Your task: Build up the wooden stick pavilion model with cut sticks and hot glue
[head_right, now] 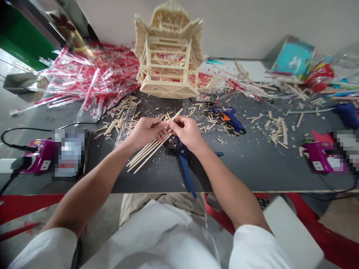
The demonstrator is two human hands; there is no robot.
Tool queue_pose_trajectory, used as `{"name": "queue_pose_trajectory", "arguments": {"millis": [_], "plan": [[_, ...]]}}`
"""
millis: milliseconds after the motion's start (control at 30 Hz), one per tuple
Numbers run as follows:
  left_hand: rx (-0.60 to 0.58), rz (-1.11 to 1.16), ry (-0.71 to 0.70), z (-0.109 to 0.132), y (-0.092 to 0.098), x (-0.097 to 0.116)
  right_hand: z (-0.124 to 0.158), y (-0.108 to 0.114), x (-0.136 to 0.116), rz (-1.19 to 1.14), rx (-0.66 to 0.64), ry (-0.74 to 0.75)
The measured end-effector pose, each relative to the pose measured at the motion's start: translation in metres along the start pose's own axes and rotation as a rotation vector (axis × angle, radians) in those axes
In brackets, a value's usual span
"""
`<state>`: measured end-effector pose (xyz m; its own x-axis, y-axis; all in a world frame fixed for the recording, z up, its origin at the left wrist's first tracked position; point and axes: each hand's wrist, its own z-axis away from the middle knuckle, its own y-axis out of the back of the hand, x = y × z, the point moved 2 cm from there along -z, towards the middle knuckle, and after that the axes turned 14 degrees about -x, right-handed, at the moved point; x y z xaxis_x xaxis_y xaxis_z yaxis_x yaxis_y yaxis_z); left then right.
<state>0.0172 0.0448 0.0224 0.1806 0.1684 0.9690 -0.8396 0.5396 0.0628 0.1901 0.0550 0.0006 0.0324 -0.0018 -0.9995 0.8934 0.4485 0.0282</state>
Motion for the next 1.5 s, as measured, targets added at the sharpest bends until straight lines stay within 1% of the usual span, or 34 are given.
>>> {"name": "queue_pose_trajectory", "arguments": {"millis": [133,300,400,500,667,833,1033,1133,1200,1233,1333,1367,1433,1500], "plan": [[-0.039,0.124,0.034,0.0,0.001,0.003,-0.003,0.002,0.009,-0.141,-0.003,-0.011],[-0.123,0.092,-0.019,0.002,0.002,0.006,-0.003,0.003,0.009,-0.155,0.013,-0.023],[-0.145,0.082,-0.04,0.002,0.002,0.004,-0.002,0.004,0.007,-0.135,0.02,-0.024],[-0.135,0.085,-0.022,0.001,0.001,0.002,-0.002,0.004,0.006,-0.122,0.025,-0.007],[-0.139,0.065,-0.039,0.0,-0.002,0.002,-0.001,0.0,0.005,-0.154,0.026,-0.003],[-0.08,0.046,-0.014,-0.002,-0.003,-0.001,0.0,-0.001,0.002,-0.14,0.022,0.004],[-0.041,-0.046,-0.012,-0.002,-0.002,-0.001,0.001,0.0,0.0,-0.04,0.048,0.006],[-0.016,-0.099,-0.032,-0.001,-0.001,0.0,0.003,0.004,-0.008,0.06,0.012,-0.004],[-0.004,-0.134,-0.051,0.0,-0.001,0.0,0.007,0.011,-0.018,0.195,0.007,-0.006],[0.004,-0.149,-0.057,0.0,0.0,0.0,0.01,0.016,-0.025,0.279,0.035,-0.001],[0.037,-0.181,-0.062,0.001,0.002,-0.002,0.026,0.03,-0.047,0.539,0.171,0.005],[0.046,-0.191,-0.066,0.001,0.003,-0.002,0.034,0.032,-0.054,0.622,0.183,-0.009],[0.058,-0.205,-0.073,0.002,0.005,-0.003,0.054,0.031,-0.063,0.786,0.139,-0.068],[0.059,-0.214,-0.073,0.002,0.006,-0.002,0.08,0.023,-0.064,0.941,0.043,-0.171]]}}
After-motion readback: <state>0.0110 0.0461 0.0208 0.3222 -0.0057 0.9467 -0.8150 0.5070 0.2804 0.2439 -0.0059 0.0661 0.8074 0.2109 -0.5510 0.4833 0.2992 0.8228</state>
